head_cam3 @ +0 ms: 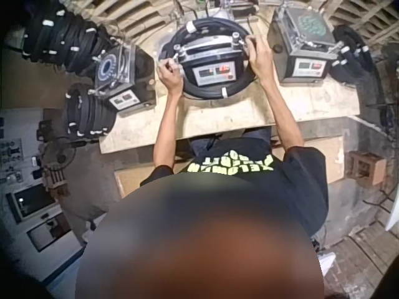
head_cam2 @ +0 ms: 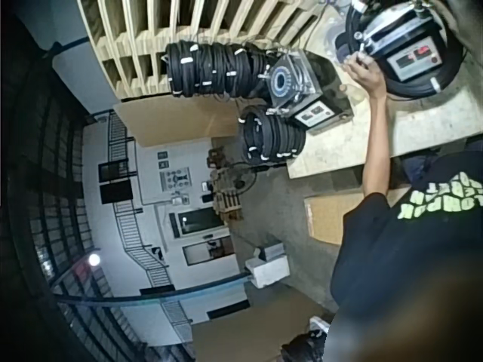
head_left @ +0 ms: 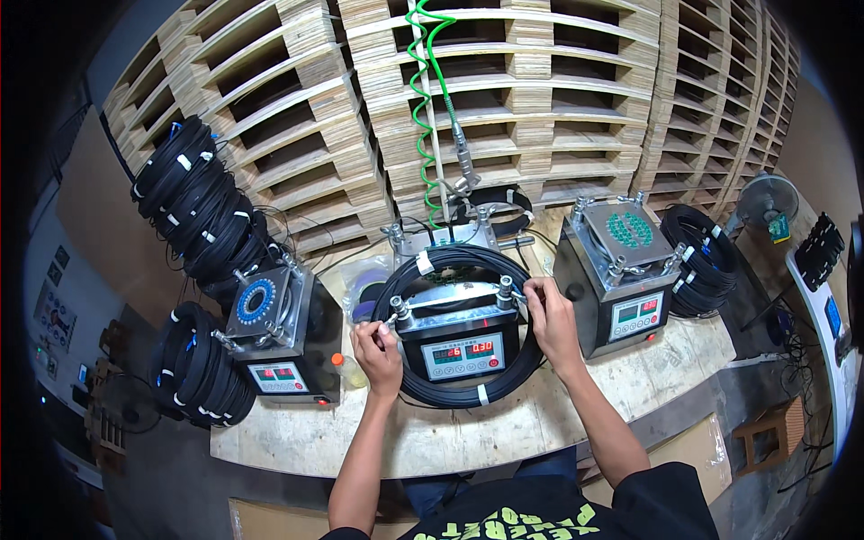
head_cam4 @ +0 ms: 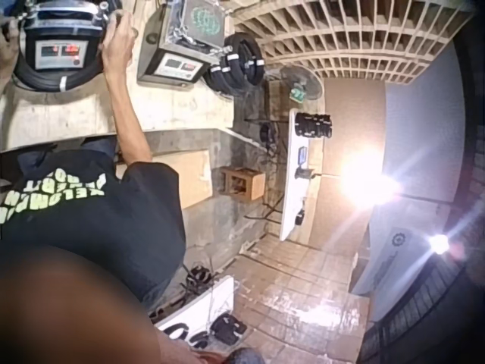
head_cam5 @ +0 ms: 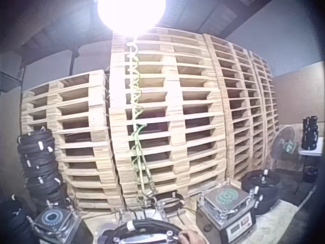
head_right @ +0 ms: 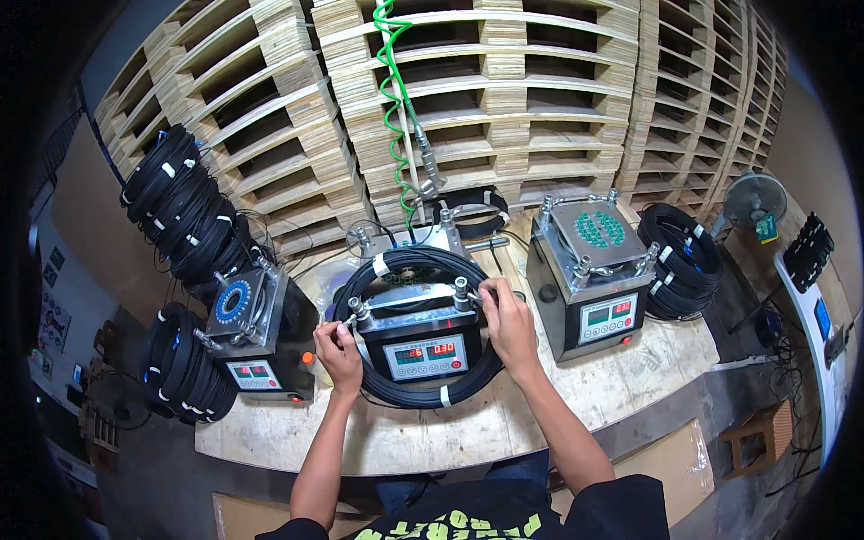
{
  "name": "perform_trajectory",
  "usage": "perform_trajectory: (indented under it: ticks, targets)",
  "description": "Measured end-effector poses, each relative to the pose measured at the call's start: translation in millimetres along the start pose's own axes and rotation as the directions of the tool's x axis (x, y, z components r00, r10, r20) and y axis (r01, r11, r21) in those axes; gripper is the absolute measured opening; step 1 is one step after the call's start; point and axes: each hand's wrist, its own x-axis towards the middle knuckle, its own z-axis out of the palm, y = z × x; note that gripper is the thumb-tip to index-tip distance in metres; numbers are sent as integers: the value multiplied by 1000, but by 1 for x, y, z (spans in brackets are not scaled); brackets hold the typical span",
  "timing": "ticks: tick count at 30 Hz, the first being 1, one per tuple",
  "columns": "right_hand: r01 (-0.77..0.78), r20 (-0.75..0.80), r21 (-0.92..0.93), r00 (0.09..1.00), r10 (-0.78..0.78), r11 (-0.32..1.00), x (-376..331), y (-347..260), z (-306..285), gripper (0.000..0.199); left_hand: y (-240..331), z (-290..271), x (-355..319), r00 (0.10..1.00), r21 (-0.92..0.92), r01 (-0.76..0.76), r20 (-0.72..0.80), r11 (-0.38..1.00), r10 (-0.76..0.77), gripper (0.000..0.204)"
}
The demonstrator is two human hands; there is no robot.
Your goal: Operating automated cable winding and binding machines to process electrical cords.
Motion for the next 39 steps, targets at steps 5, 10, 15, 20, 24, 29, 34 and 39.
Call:
perform_trajectory:
  ticks: [5,10,15,20,24,29,34,39]
  targets:
    - [-210,151,5,967,207,978,0,-15,-17,14,4,-3,0,999,4,-34,-24,999,34,13]
    - [-160,92,121,984,150,980,0,0,-14,14,4,2,4,992,27,-106,-68,994,108,11]
    - [-219,142,11,966,215,976,0,-15,-16,14,8,-5,6,988,168,-138,-44,976,147,8]
    - [-44,61,37,997,42,998,-5,-1,-11,18,12,-6,7,978,188,-181,-71,965,197,8]
    - [-106,116,30,988,102,994,-1,-9,-18,18,14,-8,1,985,177,-141,-70,974,155,9]
    - [-147,99,2,984,146,989,-3,6,-13,23,10,-1,1,991,45,-72,-111,996,76,26]
    - [-79,-91,43,992,82,996,-15,-22,-3,36,7,-4,11,998,-63,-61,8,996,61,41]
    - [290,320,-349,931,-177,891,-77,-11,34,34,-1,-4,9,996,-113,6,93,994,4,44]
